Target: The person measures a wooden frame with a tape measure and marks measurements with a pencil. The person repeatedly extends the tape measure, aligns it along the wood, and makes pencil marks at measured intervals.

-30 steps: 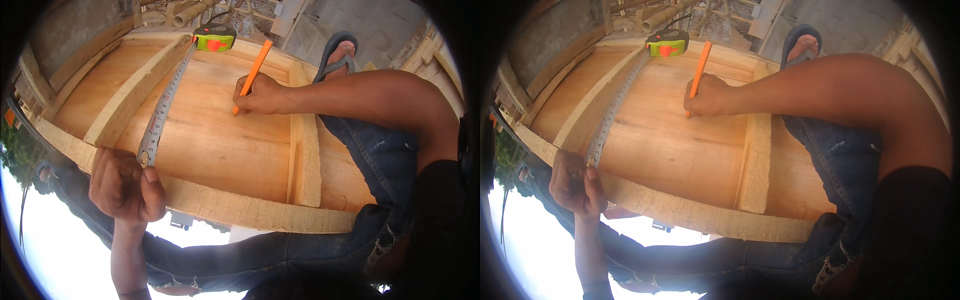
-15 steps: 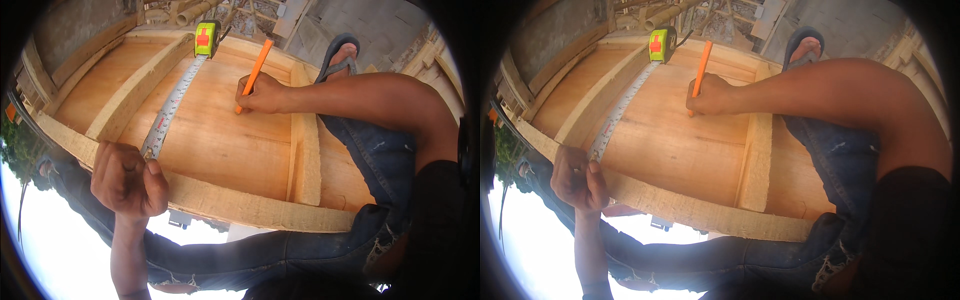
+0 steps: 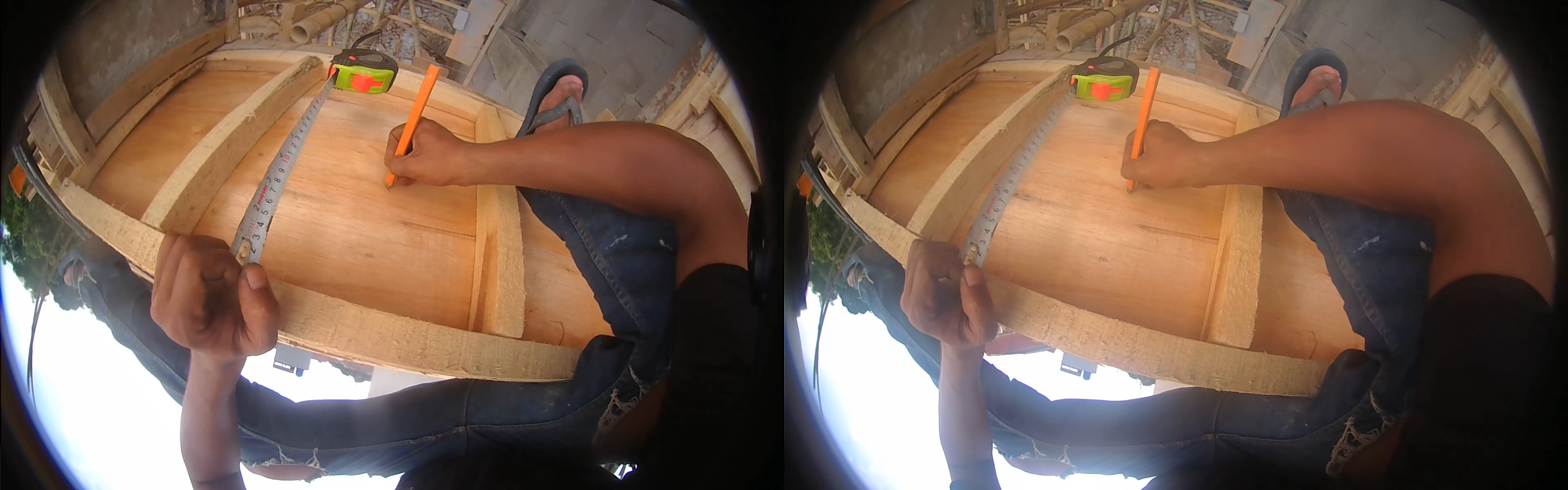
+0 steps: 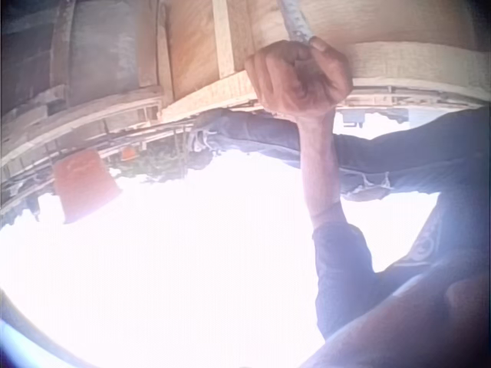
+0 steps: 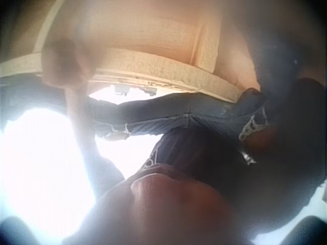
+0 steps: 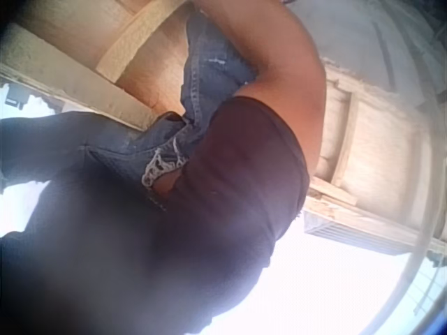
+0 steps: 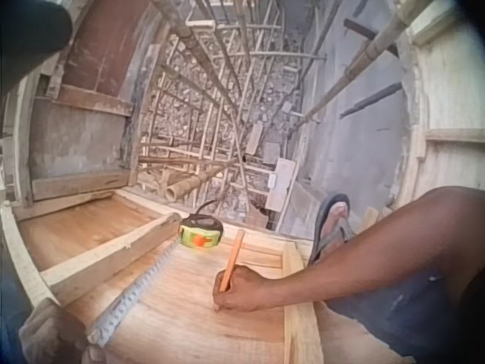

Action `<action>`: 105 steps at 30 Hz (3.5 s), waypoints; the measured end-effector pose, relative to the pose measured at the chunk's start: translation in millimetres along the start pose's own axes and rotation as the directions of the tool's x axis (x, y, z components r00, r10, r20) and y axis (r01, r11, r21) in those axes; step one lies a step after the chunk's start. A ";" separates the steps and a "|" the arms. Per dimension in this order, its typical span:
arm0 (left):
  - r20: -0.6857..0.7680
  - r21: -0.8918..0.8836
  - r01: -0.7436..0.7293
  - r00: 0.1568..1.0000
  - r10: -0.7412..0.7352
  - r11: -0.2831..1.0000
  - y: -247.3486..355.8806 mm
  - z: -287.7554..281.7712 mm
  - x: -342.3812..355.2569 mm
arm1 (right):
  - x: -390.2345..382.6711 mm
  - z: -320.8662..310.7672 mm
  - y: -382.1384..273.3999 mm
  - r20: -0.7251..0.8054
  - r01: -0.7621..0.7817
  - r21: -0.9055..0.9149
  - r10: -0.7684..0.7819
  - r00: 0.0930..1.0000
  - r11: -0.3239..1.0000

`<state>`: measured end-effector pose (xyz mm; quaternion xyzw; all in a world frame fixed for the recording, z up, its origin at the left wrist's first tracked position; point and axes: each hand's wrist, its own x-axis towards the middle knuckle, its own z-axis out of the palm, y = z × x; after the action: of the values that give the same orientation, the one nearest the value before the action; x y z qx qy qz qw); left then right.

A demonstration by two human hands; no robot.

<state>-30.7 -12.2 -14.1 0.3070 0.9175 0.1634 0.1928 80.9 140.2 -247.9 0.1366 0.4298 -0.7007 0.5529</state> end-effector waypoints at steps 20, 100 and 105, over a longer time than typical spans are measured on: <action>-0.175 -0.128 0.206 0.958 -0.226 0.970 -60.2 -24.7 -12.5 | -6.0 4.2 -35.4 0.021 0.080 -0.049 -0.079 0.997 0.996; -0.167 -0.026 0.324 0.931 -0.324 0.946 -58.3 -25.7 -12.3 | 18.9 74.1 -83.3 0.397 0.464 0.176 -0.494 0.774 0.868; -0.164 -0.022 0.321 0.933 -0.321 0.947 -58.3 -25.6 -13.1 | 17.3 73.8 -83.8 0.411 0.444 0.193 -0.482 0.774 0.875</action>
<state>-61.8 -69.2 -12.8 0.1390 0.9685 0.1522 0.1395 21.0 74.9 -177.8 -0.1144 0.2814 -0.8448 0.4404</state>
